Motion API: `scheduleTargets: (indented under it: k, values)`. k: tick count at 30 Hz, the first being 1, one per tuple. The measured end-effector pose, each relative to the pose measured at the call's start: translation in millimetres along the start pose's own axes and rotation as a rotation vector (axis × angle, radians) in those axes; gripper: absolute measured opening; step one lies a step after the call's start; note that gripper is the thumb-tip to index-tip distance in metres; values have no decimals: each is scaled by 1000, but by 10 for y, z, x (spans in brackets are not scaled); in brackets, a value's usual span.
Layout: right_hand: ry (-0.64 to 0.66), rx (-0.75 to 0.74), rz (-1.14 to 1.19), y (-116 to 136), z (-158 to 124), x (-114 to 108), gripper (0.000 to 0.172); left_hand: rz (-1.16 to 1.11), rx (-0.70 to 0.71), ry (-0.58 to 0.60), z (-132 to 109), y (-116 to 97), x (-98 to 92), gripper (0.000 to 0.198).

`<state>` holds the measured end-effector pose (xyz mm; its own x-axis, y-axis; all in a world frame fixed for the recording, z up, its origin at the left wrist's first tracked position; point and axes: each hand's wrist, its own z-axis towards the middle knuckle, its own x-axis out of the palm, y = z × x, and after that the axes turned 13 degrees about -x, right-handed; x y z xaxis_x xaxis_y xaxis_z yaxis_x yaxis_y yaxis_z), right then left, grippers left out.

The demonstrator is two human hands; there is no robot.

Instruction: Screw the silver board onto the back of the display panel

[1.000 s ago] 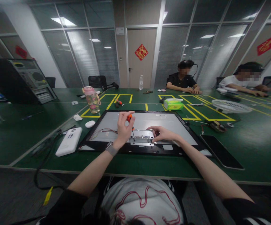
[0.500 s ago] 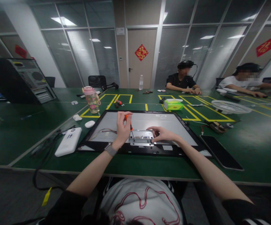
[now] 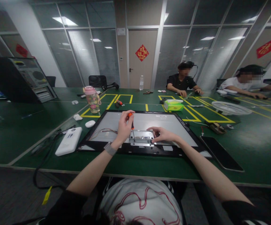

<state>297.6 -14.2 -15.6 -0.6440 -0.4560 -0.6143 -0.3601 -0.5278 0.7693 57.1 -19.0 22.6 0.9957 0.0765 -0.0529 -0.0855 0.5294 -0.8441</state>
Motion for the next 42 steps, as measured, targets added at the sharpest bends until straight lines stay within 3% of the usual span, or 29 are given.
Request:
scheduleTargets:
  k: [3,5,9,11,16,22,28,35,42]
  values:
    - [-1,6,3,21,0,1,80,-107,-80,68,-5,-2,8,23]
    - [-3,3,3,26,-1,1,80,-117,-56,78,-6,-15,4,21]
    - [-3,-3,2,21,-4,0,80,-19,77,-89,-1,-48,-18,14]
    - [-2,-2,0,16,-6,-1,81,-10,72,-155,1,-54,-26,15]
    - [7,-7,-2,-1,-10,-7,79,-142,-83,-42,0,-52,-21,26]
    - [17,0,9,-10,-13,-14,78,-36,6,-120,32,-27,-24,22]
    - [13,-9,1,-35,-3,-8,78,-175,-133,-11,73,36,-44,30]
    - [9,2,-3,-51,-2,-10,79,-272,-126,109,49,23,-26,36]
    - [12,-5,2,-42,-6,-11,78,-153,-93,73,36,15,-28,26]
